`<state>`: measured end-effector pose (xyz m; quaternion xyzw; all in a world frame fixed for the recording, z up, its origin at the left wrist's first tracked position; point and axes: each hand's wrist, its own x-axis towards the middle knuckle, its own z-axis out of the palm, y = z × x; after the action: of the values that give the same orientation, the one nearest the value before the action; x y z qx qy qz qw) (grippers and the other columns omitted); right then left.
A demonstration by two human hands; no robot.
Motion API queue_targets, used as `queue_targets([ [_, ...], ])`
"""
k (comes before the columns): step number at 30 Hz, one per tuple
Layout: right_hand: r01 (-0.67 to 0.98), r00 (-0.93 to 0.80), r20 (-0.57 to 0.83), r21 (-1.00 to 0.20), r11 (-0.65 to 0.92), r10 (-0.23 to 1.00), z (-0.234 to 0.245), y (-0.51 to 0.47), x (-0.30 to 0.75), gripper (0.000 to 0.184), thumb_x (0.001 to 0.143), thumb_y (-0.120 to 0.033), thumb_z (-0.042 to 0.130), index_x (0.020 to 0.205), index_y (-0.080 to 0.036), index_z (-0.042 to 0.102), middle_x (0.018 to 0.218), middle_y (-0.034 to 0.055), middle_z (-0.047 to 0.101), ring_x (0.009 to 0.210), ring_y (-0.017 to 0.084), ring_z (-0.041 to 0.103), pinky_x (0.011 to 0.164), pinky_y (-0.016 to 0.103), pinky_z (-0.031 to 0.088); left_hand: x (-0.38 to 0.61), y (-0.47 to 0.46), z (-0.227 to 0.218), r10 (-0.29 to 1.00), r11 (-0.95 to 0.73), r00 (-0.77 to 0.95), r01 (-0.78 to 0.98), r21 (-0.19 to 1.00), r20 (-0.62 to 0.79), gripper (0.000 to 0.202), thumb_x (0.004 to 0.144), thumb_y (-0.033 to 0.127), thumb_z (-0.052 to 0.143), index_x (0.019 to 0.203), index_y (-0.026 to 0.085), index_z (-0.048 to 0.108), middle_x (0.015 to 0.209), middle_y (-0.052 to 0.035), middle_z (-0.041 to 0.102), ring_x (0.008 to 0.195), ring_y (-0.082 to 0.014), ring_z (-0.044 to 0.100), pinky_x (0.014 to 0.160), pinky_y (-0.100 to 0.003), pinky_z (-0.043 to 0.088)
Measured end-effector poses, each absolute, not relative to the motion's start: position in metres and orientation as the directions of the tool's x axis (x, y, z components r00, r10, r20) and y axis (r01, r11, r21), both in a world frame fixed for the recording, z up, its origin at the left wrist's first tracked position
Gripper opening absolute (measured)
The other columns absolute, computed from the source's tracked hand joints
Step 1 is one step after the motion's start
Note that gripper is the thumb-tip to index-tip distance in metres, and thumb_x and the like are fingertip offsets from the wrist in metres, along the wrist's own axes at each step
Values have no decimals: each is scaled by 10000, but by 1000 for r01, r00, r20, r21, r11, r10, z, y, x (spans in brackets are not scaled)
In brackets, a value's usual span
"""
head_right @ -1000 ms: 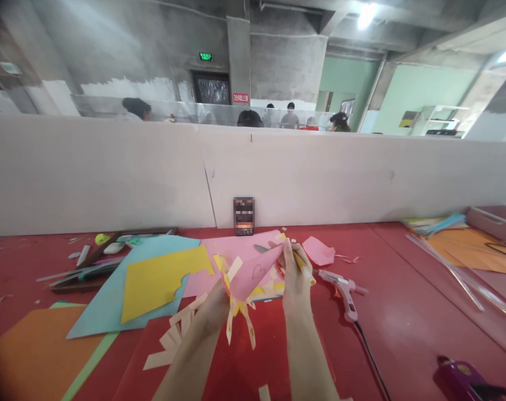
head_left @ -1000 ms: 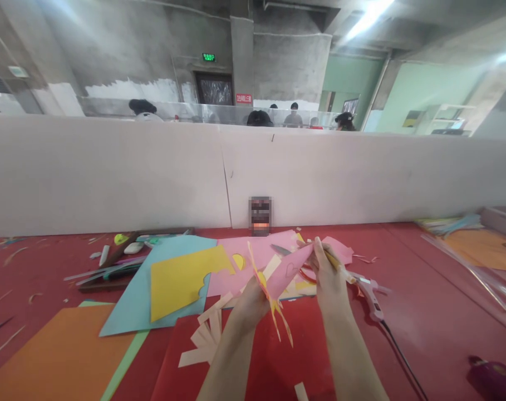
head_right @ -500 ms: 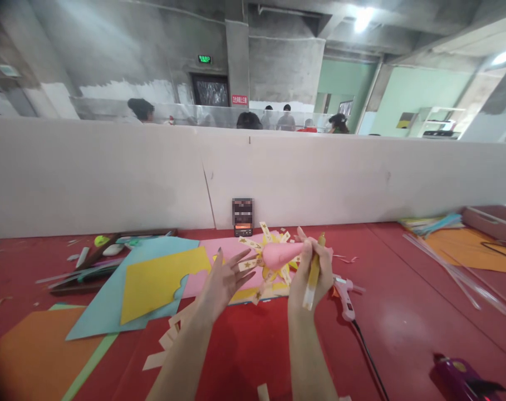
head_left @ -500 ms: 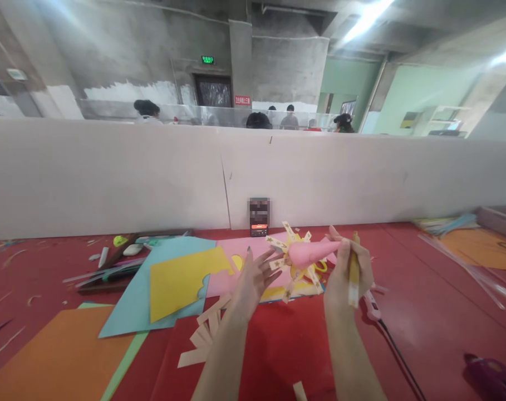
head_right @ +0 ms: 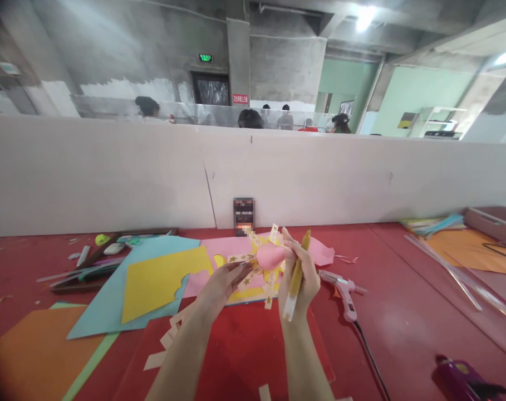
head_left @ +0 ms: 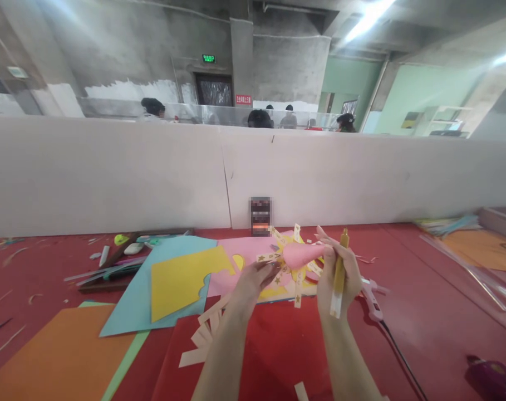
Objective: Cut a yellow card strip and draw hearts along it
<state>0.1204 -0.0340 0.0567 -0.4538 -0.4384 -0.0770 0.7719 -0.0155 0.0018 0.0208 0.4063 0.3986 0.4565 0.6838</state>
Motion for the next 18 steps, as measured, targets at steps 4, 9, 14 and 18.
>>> queue_targets([
  [4,523,589,759,-620,585,278,57,-35,119,86,839,-195,515,842,-153,590,866,61,682,880,193,630,813,351,465,-14,3,21,937,273,278,-212,938,-210,331,601,380,713,868,188,681,962,-85,683,948,-223,605,885,-342,411],
  [9,504,571,763,-618,604,304,58,-36,116,97,838,-204,510,848,-145,587,876,73,681,893,217,634,803,382,475,-6,-1,24,934,250,293,-123,960,-206,315,538,395,750,730,156,681,760,-54,672,772,-182,613,745,-293,440],
  [14,472,565,760,-616,631,320,58,-37,114,93,840,-192,506,847,-149,588,874,66,674,906,212,633,819,381,476,-8,0,23,962,181,220,-60,982,-164,272,526,397,750,555,153,633,563,3,586,556,-99,489,575,-236,372],
  [18,459,653,698,-673,580,293,58,-35,116,114,847,-241,499,847,-156,577,862,63,664,839,187,636,781,361,493,-9,3,22,972,152,185,-42,988,-142,285,534,417,735,573,150,645,576,-5,601,521,-87,438,551,-243,340],
])
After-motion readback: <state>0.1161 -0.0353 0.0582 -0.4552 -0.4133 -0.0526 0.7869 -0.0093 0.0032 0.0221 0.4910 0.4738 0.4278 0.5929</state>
